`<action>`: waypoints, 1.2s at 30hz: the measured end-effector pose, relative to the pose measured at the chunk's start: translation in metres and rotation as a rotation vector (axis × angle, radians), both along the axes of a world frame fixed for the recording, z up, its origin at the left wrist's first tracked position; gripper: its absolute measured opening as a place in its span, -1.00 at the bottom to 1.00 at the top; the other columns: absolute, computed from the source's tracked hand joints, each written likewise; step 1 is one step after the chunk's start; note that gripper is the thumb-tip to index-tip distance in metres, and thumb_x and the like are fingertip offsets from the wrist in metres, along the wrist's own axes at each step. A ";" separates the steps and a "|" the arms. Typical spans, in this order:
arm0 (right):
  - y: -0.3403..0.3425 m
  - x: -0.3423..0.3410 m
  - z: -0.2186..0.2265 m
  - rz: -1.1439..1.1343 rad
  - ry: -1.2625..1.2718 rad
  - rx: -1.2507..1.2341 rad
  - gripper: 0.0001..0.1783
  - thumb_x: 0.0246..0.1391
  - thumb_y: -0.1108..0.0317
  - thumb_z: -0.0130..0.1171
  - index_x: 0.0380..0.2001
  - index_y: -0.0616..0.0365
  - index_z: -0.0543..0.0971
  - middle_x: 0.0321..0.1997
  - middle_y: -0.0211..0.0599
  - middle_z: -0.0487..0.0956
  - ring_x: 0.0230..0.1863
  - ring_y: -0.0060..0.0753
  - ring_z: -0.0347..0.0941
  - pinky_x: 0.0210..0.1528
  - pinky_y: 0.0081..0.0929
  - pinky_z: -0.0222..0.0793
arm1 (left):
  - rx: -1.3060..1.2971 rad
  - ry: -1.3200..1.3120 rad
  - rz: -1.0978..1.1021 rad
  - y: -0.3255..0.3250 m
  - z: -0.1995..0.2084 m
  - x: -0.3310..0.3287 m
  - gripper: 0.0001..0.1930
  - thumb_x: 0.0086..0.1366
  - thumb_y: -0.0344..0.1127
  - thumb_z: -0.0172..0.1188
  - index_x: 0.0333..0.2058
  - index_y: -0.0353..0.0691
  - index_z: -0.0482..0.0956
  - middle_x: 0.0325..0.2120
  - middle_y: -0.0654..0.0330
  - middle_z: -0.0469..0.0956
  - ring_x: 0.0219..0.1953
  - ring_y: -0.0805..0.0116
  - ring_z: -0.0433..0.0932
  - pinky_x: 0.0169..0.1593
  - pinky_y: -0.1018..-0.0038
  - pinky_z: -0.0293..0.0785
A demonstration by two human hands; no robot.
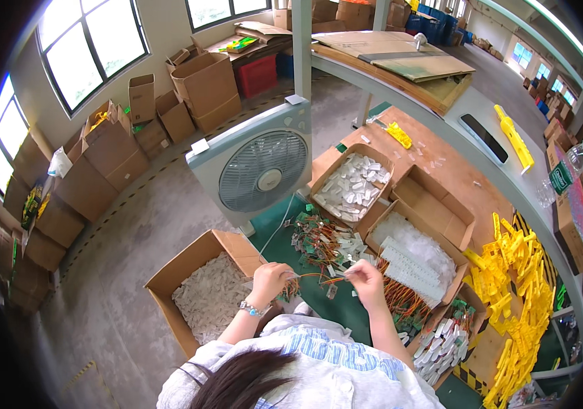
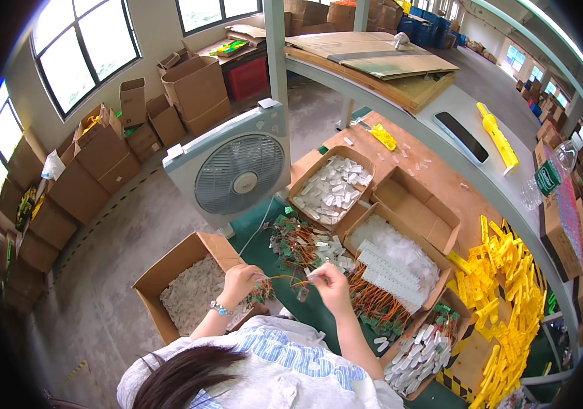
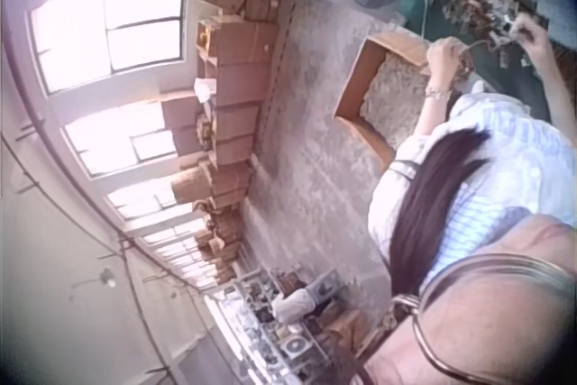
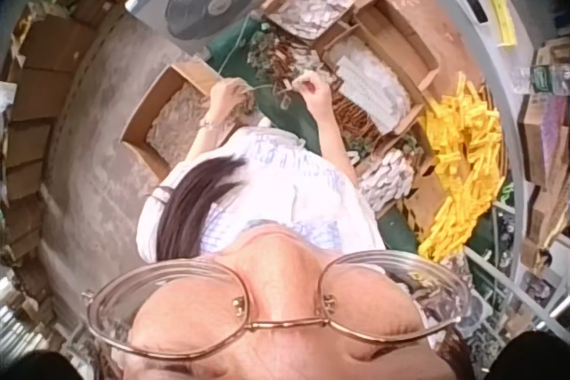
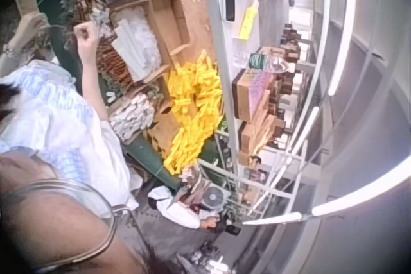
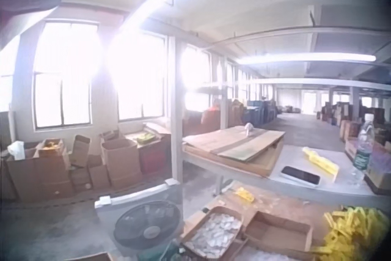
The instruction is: The person assembles electrical components by hand, inserting small wires and metal pins into plastic housings at a factory workbench.
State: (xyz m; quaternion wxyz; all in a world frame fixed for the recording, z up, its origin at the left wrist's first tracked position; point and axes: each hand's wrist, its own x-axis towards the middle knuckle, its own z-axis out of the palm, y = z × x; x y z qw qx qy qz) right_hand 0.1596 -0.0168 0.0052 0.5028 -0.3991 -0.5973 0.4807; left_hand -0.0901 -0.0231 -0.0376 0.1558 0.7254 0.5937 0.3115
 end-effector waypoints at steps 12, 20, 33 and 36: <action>0.006 0.004 0.056 -0.446 0.312 0.223 -0.90 -0.02 0.50 0.10 -0.51 0.21 0.38 -0.50 -0.45 0.34 -0.46 -0.64 0.20 -0.38 -0.73 0.14 | -0.026 0.003 -0.064 0.005 -0.012 0.032 -0.94 -0.05 -0.37 0.14 -0.52 -0.12 0.55 -0.57 0.18 0.52 -0.46 0.19 0.50 -0.39 0.33 0.40; 0.027 0.038 -0.004 -0.493 -0.423 0.209 -0.95 -0.08 0.55 0.11 -0.50 0.26 0.44 -0.50 -0.34 0.39 -0.52 -0.53 0.30 -0.44 -0.62 0.23 | -0.112 -0.030 0.001 0.007 -0.010 0.008 -0.90 0.00 -0.38 0.12 -0.45 -0.17 0.55 -0.51 0.09 0.53 -0.43 0.12 0.51 -0.37 0.33 0.40; 0.082 0.023 -0.129 -0.396 0.146 -0.383 -0.66 0.07 0.35 0.04 -0.10 0.25 0.32 -0.26 -0.26 0.43 -0.31 -0.46 0.42 -0.23 -0.53 0.35 | -0.028 -0.075 -0.134 0.008 0.004 0.010 -0.94 -0.01 -0.40 0.11 -0.49 -0.17 0.52 -0.56 0.17 0.51 -0.41 0.18 0.48 -0.29 0.32 0.34; 0.065 0.013 -0.143 -0.502 -0.630 -0.115 -0.39 -0.08 0.29 0.18 0.03 0.26 0.21 0.01 0.04 0.24 -0.03 -0.22 0.29 -0.10 -0.35 0.30 | -0.072 -0.077 -0.159 0.009 0.005 0.016 -0.95 0.01 -0.40 0.12 -0.50 -0.17 0.53 -0.57 0.13 0.49 -0.40 0.14 0.47 -0.28 0.33 0.35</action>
